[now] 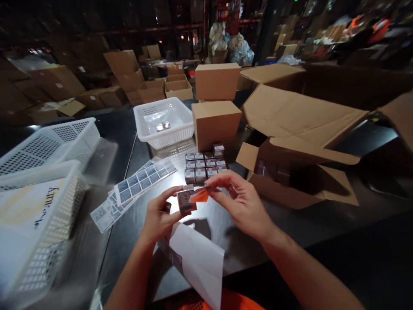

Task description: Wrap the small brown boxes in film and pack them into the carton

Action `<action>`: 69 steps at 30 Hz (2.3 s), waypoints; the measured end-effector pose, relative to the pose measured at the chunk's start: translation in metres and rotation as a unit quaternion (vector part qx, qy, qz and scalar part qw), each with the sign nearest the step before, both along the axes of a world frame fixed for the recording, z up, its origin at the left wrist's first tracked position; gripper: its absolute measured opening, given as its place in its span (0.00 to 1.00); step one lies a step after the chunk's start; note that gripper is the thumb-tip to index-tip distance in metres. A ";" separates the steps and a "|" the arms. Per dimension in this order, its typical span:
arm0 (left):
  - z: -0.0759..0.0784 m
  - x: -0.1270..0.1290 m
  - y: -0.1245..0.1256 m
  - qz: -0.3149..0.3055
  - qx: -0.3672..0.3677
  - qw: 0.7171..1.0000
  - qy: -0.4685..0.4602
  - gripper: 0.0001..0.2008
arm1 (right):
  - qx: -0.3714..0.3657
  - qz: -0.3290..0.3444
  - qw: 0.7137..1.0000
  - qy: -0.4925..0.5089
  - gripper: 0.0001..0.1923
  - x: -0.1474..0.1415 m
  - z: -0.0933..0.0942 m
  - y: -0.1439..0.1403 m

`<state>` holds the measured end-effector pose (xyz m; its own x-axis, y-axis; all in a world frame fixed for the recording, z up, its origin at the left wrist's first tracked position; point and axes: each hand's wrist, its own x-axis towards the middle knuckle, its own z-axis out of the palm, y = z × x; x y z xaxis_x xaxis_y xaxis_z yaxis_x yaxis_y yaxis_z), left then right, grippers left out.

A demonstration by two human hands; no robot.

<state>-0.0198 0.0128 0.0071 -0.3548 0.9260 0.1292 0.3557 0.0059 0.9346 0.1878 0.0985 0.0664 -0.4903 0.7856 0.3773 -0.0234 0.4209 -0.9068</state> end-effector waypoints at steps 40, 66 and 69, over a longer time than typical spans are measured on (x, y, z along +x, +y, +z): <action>-0.016 -0.005 -0.004 -0.046 0.110 0.984 0.131 0.24 | -0.188 0.026 0.981 -0.050 0.24 -0.019 -0.021 -0.006; -0.033 0.004 -0.013 -0.162 0.037 0.971 0.172 0.34 | 0.075 -0.155 0.947 -0.272 0.23 0.102 0.026 0.017; -0.031 0.000 -0.012 -0.128 0.020 0.974 0.188 0.34 | 0.145 -0.304 0.817 -0.468 0.25 0.152 0.036 0.055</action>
<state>-0.0199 0.0012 -0.0240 -0.0343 0.9693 0.2433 0.6580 -0.1614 0.7355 0.3403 0.1534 0.1020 -0.2237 0.9353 0.2742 0.9165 0.2976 -0.2675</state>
